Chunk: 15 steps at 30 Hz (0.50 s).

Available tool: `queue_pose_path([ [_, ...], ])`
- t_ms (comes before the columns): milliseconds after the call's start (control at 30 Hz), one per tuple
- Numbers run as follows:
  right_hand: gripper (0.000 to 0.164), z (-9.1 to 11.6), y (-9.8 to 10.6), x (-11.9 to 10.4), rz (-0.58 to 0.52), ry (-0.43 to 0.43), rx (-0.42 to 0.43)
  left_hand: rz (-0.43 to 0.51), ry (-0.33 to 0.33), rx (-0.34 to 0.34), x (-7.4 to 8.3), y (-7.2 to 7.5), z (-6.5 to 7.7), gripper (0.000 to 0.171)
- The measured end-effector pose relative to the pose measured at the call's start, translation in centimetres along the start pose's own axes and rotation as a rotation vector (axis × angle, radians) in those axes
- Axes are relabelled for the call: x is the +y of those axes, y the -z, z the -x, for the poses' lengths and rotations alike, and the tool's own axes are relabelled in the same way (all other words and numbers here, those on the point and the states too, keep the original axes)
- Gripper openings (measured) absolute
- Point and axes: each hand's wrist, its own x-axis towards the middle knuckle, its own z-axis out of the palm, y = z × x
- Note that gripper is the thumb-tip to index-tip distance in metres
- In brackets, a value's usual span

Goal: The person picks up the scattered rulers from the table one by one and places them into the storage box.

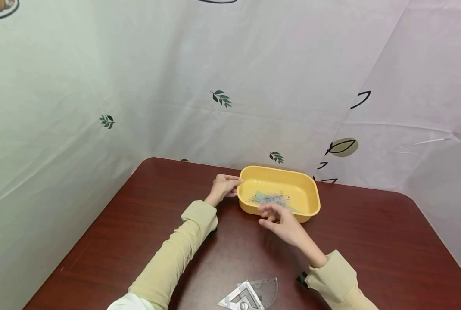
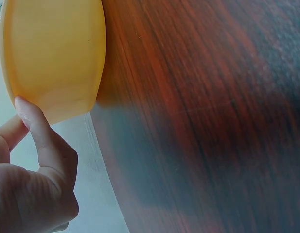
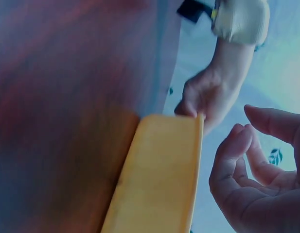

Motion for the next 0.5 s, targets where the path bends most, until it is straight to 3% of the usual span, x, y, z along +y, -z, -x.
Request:
queue_pose_path([
  [200, 0.025, 1.4, -1.0, -0.4, -0.007, 0.042, -0.054, 0.003, 0.0, 0.001, -0.1, -0.1, 0.0, 0.028],
  [500, 0.024, 3.3, -2.6, -0.3, -0.01, 0.038, -0.14, 0.02, 0.001, -0.003, 0.0, -0.1, -0.1, 0.029],
])
